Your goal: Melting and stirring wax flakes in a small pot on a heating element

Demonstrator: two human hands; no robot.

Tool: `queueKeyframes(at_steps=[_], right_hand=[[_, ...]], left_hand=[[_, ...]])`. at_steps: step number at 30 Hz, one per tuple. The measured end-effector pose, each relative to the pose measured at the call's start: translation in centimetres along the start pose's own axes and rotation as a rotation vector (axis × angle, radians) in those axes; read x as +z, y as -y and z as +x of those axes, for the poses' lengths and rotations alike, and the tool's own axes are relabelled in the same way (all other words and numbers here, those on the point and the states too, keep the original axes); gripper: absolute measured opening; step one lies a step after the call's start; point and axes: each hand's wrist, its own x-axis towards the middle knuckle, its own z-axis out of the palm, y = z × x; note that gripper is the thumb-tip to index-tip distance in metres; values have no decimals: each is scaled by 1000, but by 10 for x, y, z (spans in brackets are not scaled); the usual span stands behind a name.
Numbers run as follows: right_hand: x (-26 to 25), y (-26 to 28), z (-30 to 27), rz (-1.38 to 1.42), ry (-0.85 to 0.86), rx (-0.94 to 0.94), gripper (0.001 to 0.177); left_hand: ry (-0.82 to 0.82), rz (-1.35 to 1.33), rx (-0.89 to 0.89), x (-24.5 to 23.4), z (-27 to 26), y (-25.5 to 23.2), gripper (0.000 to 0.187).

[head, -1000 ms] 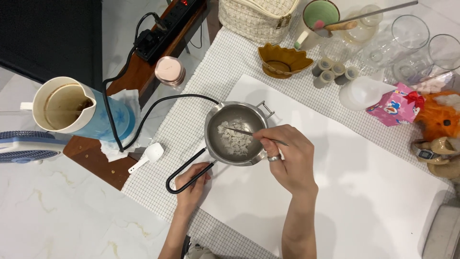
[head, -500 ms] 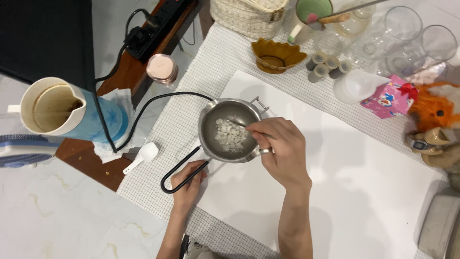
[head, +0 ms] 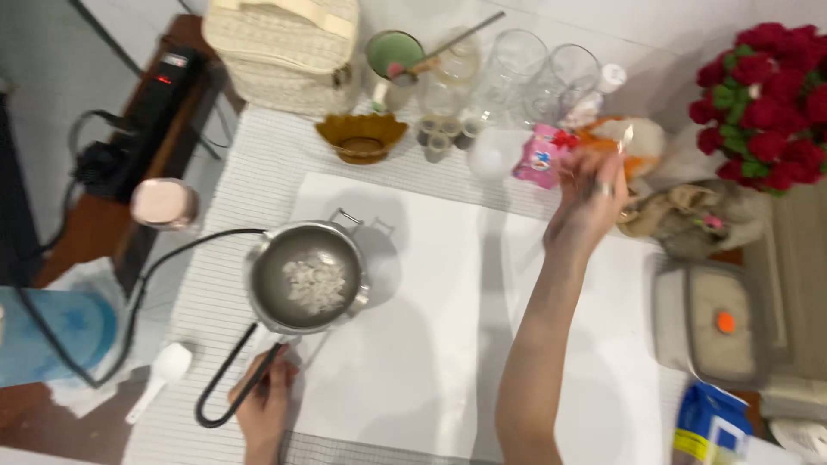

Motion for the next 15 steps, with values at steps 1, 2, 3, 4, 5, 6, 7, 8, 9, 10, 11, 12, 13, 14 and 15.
queueKeyframes(at_steps=[1, 2, 3, 4, 5, 6, 7, 8, 9, 10, 11, 12, 13, 14, 15], right_hand=[[-7, -3, 12, -12, -7, -3, 37], [-15, -5, 25, -258, 154, -13, 34], [-17, -10, 37, -491, 321, -24, 40], [-19, -13, 43, -490, 320, -26, 40], [-21, -18, 48, -830, 434, -185, 23], [-23, -23, 53, -1171, 544, -348, 6], [-23, -30, 54, -1167, 544, -348, 6], [-23, -37, 55, -1316, 540, -457, 25], [-22, -45, 56, -1461, 534, -571, 50], [-20, -50, 60, -1456, 534, -575, 50], [-17, -56, 64, -1522, 574, -504, 55], [-14, -61, 68, -1587, 614, -432, 60], [-14, -68, 71, -1581, 611, -436, 60], [-14, -75, 74, -1588, 605, -395, 59], [-15, -82, 79, -1598, 602, -355, 58]], left_hand=[[11, -4, -7, 2, -1, -5, 20], [22, -9, -19, 4, -3, -10, 21], [21, -10, -23, 3, -1, -15, 21], [21, -11, -20, 4, 0, -17, 21], [32, 6, 4, 3, 0, -19, 22], [43, 23, 28, 2, 0, -21, 22], [40, 25, 30, 2, 0, -22, 22], [40, 34, 4, 2, 0, -23, 21], [38, 42, -20, 2, 0, -24, 21], [34, 41, -16, 3, -1, -21, 21], [28, 39, -27, 3, -1, -20, 21], [23, 36, -38, 3, -1, -19, 21], [20, 37, -31, 3, -1, -19, 21], [22, 40, -51, 2, -1, -20, 22], [23, 40, -73, 2, -2, -20, 22]])
